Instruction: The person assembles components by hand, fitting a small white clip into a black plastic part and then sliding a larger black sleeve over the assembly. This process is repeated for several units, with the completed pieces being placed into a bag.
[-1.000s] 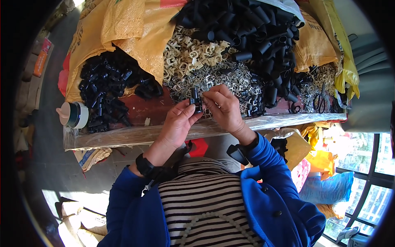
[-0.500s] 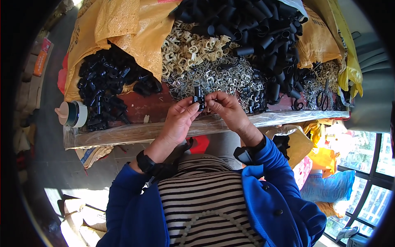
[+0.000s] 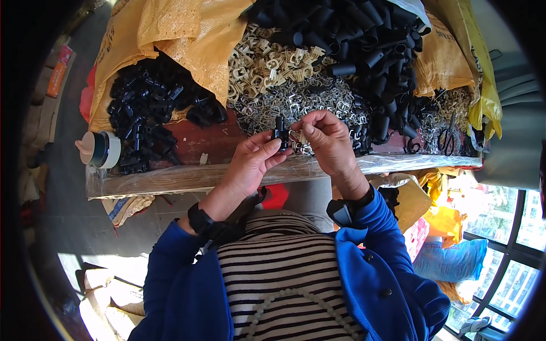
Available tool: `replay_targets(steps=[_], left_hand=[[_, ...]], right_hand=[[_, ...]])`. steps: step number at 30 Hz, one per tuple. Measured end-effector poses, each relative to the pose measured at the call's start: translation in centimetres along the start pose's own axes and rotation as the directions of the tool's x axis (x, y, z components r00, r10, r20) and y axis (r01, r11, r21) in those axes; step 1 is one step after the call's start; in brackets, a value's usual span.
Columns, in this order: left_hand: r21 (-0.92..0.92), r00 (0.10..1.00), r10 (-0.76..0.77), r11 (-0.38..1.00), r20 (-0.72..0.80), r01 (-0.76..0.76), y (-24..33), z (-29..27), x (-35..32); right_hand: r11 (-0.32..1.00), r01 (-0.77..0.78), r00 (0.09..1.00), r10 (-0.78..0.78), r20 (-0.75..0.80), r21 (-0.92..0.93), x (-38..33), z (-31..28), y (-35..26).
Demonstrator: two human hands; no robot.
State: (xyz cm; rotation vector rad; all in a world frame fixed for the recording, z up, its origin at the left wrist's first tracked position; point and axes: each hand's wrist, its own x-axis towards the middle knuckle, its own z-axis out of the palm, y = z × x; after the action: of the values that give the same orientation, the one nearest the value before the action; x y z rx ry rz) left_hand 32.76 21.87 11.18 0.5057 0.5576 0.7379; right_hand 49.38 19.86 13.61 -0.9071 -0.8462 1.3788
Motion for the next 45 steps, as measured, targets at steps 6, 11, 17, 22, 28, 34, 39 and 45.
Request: replay_targets(steps=[6,11,17,22,28,34,39,45], left_hand=[[-0.025,0.999,-0.007,1.000,0.039,0.008,-0.2,-0.2,-0.7],[-0.064,0.998,-0.007,0.998,0.068,0.011,-0.2,-0.3,-0.9],[-0.040,0.998,-0.027,0.999,0.065,0.030,-0.4,0.6,-0.5],[0.079,0.998,-0.062,0.995,0.012,0.061,-0.6,1.1,0.5],[0.107,0.997,-0.069,0.992,-0.032,0.072,-0.7,0.7,1.0],[0.166,0.994,-0.108,0.981,0.009,0.105,-1.2,2.1,1.5],[0.150,0.996,-0.087,0.984,-0.031,0.091,-1.2,2.7,1.5],[0.135,0.995,-0.086,0.987,-0.040,0.091,-1.1,2.5,1.6]], right_hand=[[1.000,-0.017,1.000,0.018,0.008,-0.015,-0.8,1.7,0.3],[0.999,0.016,0.998,-0.017,-0.054,-0.031,-1.2,2.9,1.1],[0.919,0.135,0.979,-0.183,-0.096,-0.372,-0.7,2.2,1.9],[0.941,0.108,0.989,-0.135,-0.065,-0.320,-1.3,-0.8,2.2],[0.073,-0.006,0.863,-0.504,-0.042,-0.997,-3.0,-9.2,-2.8],[-0.118,-0.273,0.864,-0.467,-0.189,-0.955,-2.8,-13.0,-1.8],[-0.034,-0.242,0.857,-0.476,-0.198,-0.970,-2.0,-13.8,-2.5],[0.061,-0.174,0.869,-0.460,-0.183,-0.983,-1.4,-13.2,-2.9]])
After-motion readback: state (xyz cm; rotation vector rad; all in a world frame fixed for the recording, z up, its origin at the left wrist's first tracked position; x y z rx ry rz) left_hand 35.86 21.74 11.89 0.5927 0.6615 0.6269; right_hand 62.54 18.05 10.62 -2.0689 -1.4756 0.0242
